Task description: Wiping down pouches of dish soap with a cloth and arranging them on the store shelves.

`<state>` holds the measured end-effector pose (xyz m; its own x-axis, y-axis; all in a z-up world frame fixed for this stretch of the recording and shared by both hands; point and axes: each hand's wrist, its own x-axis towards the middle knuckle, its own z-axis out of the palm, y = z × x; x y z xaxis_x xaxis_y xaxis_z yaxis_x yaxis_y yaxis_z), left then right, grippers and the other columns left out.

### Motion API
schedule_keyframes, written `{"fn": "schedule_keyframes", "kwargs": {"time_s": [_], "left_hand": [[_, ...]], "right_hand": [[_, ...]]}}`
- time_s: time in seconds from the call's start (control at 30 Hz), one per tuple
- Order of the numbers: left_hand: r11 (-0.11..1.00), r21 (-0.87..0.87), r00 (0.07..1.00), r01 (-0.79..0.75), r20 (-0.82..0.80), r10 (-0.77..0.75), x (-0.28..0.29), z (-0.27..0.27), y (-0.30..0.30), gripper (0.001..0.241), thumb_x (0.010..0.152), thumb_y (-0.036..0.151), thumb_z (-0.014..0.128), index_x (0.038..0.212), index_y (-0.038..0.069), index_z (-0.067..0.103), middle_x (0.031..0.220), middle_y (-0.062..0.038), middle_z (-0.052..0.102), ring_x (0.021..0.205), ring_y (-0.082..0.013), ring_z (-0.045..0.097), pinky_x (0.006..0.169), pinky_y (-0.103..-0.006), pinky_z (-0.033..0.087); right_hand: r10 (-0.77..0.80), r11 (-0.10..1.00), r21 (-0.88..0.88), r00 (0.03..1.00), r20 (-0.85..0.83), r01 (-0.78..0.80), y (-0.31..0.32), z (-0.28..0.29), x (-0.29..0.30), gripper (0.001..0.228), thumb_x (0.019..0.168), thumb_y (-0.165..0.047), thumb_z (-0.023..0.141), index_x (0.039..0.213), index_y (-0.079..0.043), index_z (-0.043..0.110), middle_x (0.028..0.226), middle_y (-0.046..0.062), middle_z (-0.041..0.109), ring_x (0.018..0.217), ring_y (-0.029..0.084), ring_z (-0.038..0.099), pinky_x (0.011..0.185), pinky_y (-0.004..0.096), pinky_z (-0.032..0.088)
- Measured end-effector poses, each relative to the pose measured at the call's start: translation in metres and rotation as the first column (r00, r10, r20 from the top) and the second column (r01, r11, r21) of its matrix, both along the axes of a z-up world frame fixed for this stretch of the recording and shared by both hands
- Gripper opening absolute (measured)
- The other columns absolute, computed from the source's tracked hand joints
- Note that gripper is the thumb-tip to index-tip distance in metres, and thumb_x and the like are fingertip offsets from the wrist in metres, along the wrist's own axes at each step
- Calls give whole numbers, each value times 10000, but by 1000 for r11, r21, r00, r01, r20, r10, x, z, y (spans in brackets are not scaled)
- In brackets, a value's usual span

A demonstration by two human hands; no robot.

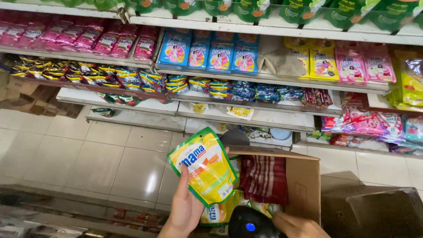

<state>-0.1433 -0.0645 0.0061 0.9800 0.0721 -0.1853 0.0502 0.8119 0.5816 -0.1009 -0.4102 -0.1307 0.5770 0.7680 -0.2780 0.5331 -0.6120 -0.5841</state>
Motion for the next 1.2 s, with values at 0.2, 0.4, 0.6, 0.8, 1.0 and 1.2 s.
{"fn": "schedule_keyframes", "kwargs": {"time_s": [0.2, 0.4, 0.6, 0.8, 1.0, 1.2], "left_hand": [[1000, 15, 1000, 7, 10, -7, 1, 2, 3, 728, 1044, 525, 303, 1576, 29, 322, 1600, -176, 457, 1459, -307, 441, 1185, -469, 337], [1000, -11, 1000, 2, 13, -2, 0, -3, 4, 732, 1040, 534, 311, 1578, 37, 319, 1595, -184, 457, 1450, -316, 447, 1179, -477, 343], [1000, -11, 1000, -6, -24, 5, -1, 2, 7, 733, 1036, 536, 309, 1571, 36, 328, 1587, -181, 467, 1444, -314, 460, 1176, -479, 352], [1000, 3, 1000, 4, -12, -4, -2, 2, 4, 722, 1039, 527, 316, 1571, 39, 326, 1582, -186, 476, 1438, -317, 466, 1172, -481, 356], [996, -79, 999, 31, -18, -32, -6, -5, -9, 720, 1035, 525, 330, 1574, 47, 329, 1584, -173, 469, 1440, -309, 464, 1175, -483, 360], [993, -76, 996, 89, 20, -88, -6, 4, -13, 710, 1047, 519, 336, 1573, 42, 330, 1585, -162, 466, 1440, -309, 466, 1181, -489, 358]], "right_hand": [[150, 988, -30, 987, -54, -152, 69, 59, 24, 399, 868, -195, 656, 1266, -180, 676, 1413, 155, 553, 1224, 368, 597, 994, 439, 520], [-55, 998, -3, 877, 477, 65, 88, 53, 42, 463, 721, -307, 796, 1139, -137, 689, 1429, 283, 490, 1259, 514, 499, 998, 512, 449], [-145, 979, -128, 981, 129, 161, 88, 60, 47, 555, 761, -230, 802, 1249, -23, 639, 1382, 157, 561, 1190, 448, 604, 1001, 481, 491], [-298, 911, -267, 949, 106, 316, 115, 78, 51, 701, 801, -256, 786, 1402, -55, 488, 1462, 284, 412, 1060, 467, 662, 867, 457, 587], [-149, 892, -337, 900, 410, 301, 104, 9, 47, 788, 769, -210, 748, 1464, -20, 428, 1238, 268, 519, 1035, 419, 665, 746, 421, 615], [-211, 873, -325, 882, 421, 364, 93, -4, 53, 513, 806, -251, 760, 1221, 14, 614, 1051, 186, 703, 1001, 348, 699, 753, 401, 609]]}}
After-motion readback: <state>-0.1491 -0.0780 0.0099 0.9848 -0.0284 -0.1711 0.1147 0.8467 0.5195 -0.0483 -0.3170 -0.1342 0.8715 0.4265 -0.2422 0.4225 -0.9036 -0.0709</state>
